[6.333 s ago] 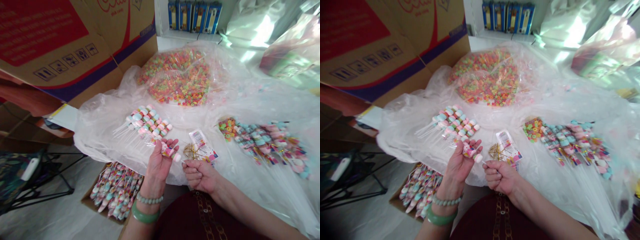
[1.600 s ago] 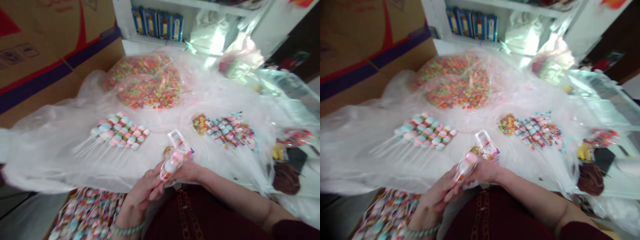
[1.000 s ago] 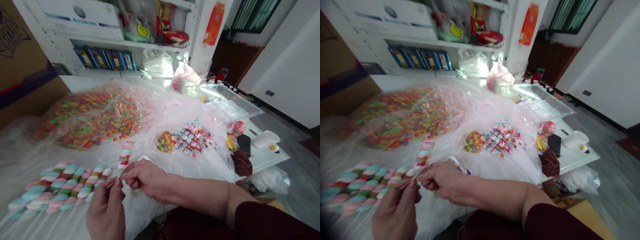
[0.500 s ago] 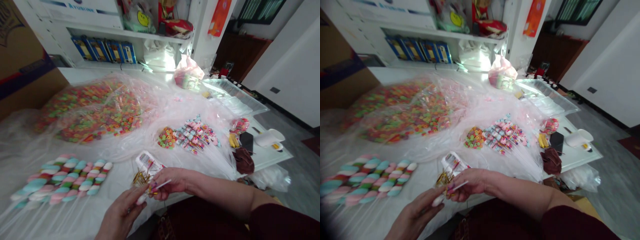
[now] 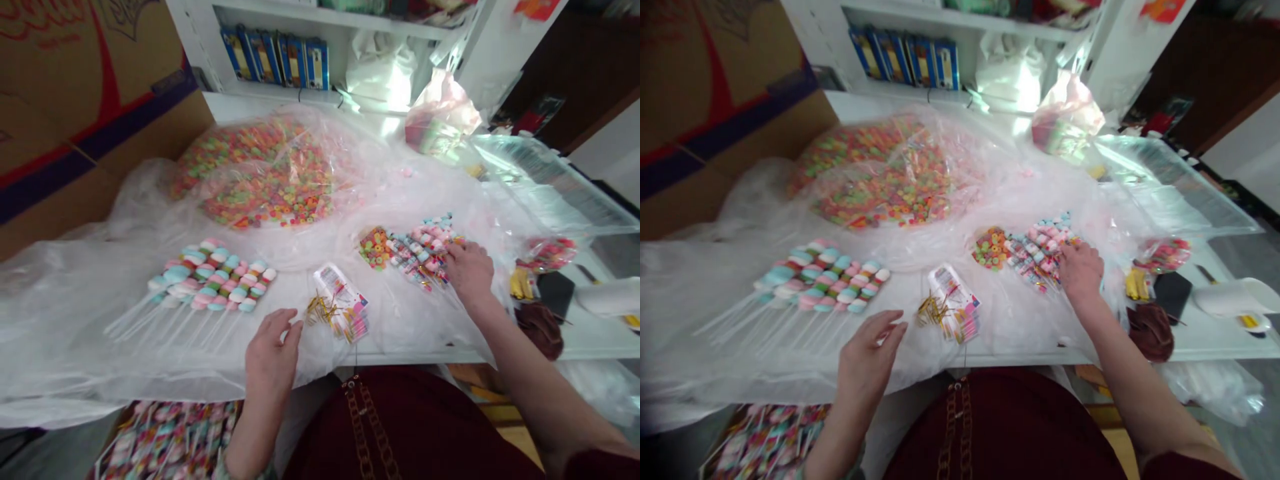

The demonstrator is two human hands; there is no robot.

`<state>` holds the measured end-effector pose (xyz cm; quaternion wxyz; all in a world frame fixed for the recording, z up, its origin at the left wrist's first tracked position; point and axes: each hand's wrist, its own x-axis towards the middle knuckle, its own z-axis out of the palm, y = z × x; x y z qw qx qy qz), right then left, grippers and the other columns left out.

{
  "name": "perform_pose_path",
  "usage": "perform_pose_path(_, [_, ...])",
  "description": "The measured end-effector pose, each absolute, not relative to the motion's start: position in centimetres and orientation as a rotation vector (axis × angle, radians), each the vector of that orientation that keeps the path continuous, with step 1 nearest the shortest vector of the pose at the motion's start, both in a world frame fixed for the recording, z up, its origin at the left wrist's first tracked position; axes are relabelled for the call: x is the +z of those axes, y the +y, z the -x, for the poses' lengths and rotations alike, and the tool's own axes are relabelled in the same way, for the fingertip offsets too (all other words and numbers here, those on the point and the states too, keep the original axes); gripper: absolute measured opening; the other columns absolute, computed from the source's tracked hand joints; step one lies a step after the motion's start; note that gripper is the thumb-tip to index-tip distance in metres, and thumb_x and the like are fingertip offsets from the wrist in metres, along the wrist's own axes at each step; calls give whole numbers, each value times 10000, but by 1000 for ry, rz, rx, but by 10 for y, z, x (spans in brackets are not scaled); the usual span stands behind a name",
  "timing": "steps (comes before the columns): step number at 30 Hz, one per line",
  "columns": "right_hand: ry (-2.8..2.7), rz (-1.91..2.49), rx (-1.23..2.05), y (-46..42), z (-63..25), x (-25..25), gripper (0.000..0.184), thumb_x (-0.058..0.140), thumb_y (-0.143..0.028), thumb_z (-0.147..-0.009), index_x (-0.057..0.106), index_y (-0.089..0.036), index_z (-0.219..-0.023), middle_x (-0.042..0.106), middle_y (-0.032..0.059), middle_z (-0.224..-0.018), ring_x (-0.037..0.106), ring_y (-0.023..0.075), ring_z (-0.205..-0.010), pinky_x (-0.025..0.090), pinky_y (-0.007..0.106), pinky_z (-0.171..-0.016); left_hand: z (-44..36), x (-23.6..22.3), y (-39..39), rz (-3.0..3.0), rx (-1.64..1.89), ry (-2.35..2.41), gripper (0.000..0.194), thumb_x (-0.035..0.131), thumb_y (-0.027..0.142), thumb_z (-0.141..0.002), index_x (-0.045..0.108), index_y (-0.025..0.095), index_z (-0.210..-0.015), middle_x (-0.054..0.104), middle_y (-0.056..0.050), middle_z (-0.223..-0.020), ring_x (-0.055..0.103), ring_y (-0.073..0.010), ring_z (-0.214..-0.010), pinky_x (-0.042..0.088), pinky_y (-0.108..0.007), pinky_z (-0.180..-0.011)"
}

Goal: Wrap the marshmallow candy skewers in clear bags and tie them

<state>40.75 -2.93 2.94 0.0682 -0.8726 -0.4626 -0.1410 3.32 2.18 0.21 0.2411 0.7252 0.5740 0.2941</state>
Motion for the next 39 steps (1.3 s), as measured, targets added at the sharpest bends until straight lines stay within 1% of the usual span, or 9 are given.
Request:
perform_pose_path(4, [-1512, 2422, -553, -31, -368, 22, 292, 463, -206, -886, 632, -150, -1116, 602, 161, -1142, 517, 281, -1008, 369, 379, -821, -39, -9, 12, -1939, 733, 1488, 236, 516, 341, -847, 695, 189, -871, 695, -71, -902, 657, -201, -765, 519, -325, -716])
perform_pose_path(8, [-2018, 2073, 155, -24, -283, 10, 258, 401, -244, -927, 636, -194, -1023, 659, 88, -961, 553, 210, -909, 389, 300, -819, -55, -10, 5, -2051, 673, 1393, 226, 497, 284, -877, 698, 187, -841, 692, -62, -780, 661, -199, -737, 520, -303, -665])
perform_pose_path(11, [-1930, 2153, 413, -9, -250, -6, 288, 475, -301, -889, 578, -176, -1127, 645, 94, -1034, 553, 218, -950, 389, 297, -813, -69, -12, 5, -2370, 655, 1328, 265, 468, 232, -904, 694, 187, -1036, 702, -116, -1084, 637, -265, -1019, 490, -407, -884])
perform_pose_path(15, [-1701, 2260, 667, 9, -249, -20, 248, 489, -314, -877, 575, -210, -1084, 669, 40, -960, 588, 182, -845, 368, 265, -706, -84, -27, 10, -2781, 482, 1098, 420, 463, 254, -924, 526, 214, -1337, 512, -92, -1416, 371, -317, -1356, 206, -571, -1114])
perform_pose_path(20, [-1786, 2284, 603, 10, -253, -23, 190, 445, -281, -903, 624, -221, -899, 660, 17, -803, 586, 172, -765, 337, 266, -663, -74, -45, 16, -2731, 357, 1232, 463, 467, 367, -927, 523, 171, -1342, 512, -113, -1409, 358, -331, -1363, 130, -591, -1129])
perform_pose_path(25, [-1797, 2116, 361, 0, -247, -32, 228, 417, -255, -932, 638, -198, -936, 628, 54, -946, 578, 165, -868, 377, 253, -753, -52, -41, 15, -2669, 389, 1451, 405, 460, 317, -935, 568, 164, -1294, 551, -123, -1371, 383, -344, -1345, 95, -626, -1118])
perform_pose_path(29, [-1775, 2055, 281, -2, -246, -35, 252, 411, -239, -931, 652, -197, -869, 612, 57, -859, 570, 172, -826, 383, 263, -774, -55, -35, 15, -2670, 449, 1566, 414, 479, 312, -926, 566, 150, -1297, 543, -147, -1374, 370, -376, -1345, 105, -637, -1109])
perform_pose_path(34, [-1463, 2057, 516, 5, -251, -34, 150, 482, -236, -847, 632, -221, -850, 637, 6, -759, 573, 161, -725, 385, 258, -681, -71, -32, 14, -2763, 519, 1324, 401, 484, 310, -927, 552, 185, -1303, 550, -103, -1377, 374, -329, -1353, -1, -641, -1122])
perform_pose_path(39, [-1029, 1822, 998, 8, -257, -27, 175, 537, -327, -778, 567, -203, -658, 496, -46, -511, 460, 114, -483, 348, 225, -500, -61, -30, 13, -2587, 673, 1507, 286, 527, 258, -897, 664, 174, -1133, 586, -146, -1326, 421, -380, -1310, 75, -688, -1087])
